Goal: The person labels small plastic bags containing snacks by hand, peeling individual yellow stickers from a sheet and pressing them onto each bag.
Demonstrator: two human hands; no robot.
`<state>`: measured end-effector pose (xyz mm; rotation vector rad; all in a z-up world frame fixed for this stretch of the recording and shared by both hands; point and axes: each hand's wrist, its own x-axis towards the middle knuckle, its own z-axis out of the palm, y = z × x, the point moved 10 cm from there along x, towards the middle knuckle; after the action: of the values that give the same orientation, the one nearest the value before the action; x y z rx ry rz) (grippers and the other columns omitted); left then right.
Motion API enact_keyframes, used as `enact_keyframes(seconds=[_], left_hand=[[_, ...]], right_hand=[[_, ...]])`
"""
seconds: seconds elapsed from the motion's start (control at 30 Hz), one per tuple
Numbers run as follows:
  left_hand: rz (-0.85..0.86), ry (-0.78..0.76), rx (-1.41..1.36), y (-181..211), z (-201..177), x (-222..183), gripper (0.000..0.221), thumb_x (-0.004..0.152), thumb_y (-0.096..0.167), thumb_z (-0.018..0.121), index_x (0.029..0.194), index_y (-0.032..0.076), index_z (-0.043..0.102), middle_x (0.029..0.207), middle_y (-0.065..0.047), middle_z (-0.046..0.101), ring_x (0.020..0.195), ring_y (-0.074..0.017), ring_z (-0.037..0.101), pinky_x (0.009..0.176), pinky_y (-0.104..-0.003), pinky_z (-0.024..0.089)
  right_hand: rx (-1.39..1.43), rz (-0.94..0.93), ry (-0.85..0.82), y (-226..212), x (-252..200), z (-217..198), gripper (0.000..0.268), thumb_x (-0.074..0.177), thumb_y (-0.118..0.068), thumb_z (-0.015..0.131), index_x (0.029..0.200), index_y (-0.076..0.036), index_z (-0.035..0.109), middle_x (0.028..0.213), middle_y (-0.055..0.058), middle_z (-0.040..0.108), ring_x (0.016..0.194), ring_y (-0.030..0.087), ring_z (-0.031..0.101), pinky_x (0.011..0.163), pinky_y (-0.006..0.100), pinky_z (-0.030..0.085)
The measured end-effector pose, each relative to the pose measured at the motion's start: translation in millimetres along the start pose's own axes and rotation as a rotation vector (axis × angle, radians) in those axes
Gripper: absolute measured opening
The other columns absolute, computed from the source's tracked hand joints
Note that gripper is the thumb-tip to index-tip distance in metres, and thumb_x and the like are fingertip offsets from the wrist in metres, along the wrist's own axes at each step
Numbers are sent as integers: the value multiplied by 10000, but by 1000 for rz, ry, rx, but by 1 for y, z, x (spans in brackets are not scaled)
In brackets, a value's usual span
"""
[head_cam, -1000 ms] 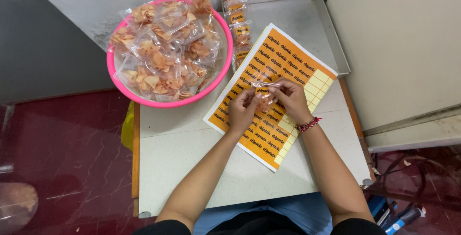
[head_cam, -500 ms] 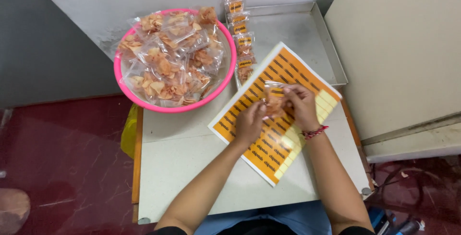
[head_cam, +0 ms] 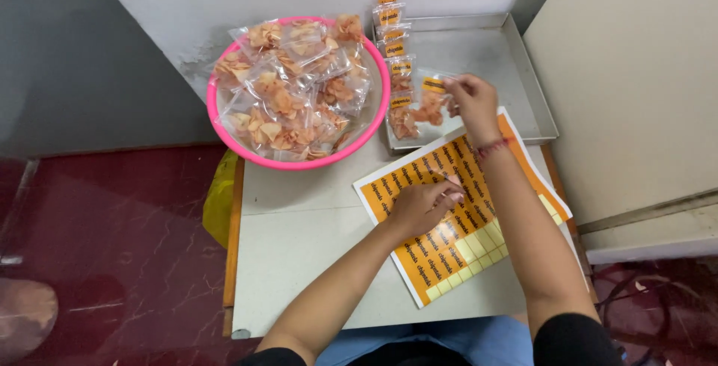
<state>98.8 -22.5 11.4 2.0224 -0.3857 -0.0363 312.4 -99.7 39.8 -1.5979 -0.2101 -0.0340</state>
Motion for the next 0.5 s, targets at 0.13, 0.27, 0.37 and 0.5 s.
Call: enact_keyframes(seconds=[0.13, 0.27, 0.37, 0.5], left_hand=[[-41, -52, 19, -2, 2, 0, 422, 1134, 445, 497, 1298, 125, 719, 1192, -175, 799, 1114, -329, 782, 968, -455, 630], [22, -14, 41, 4, -2, 0, 394, 1121, 411, 515, 1247, 112, 739, 1130, -159, 814, 1062, -326, 795, 908, -433, 625], [31, -5, 54, 6, -4, -2, 384, 1111, 407, 532, 1217, 107, 746, 1090, -149, 818, 1028, -318, 799, 873, -421, 626], [26, 4, 63, 9, -7, 0, 339, 1091, 361, 567, 1200, 103, 757, 1055, -154, 821, 1006, -322, 800, 852, -416, 619]], right_hand=[[-149, 40, -26, 65, 34, 26, 49, 942, -99, 765, 912, -64, 783, 747, 119, 733, 457, 150, 633, 394, 293, 569], [-266, 189, -139, 67, 22, 47, 162, 928, -159, 799, 1039, -48, 760, 730, 124, 709, 501, 164, 666, 489, 311, 634], [-279, 189, -198, 33, 2, 57, 297, 922, -151, 853, 1133, 8, 718, 935, 176, 739, 622, 194, 733, 566, 332, 692], [-580, 64, -221, 19, 5, 49, 516, 837, -176, 933, 1251, 2, 680, 1040, 218, 742, 774, 282, 780, 625, 345, 678]])
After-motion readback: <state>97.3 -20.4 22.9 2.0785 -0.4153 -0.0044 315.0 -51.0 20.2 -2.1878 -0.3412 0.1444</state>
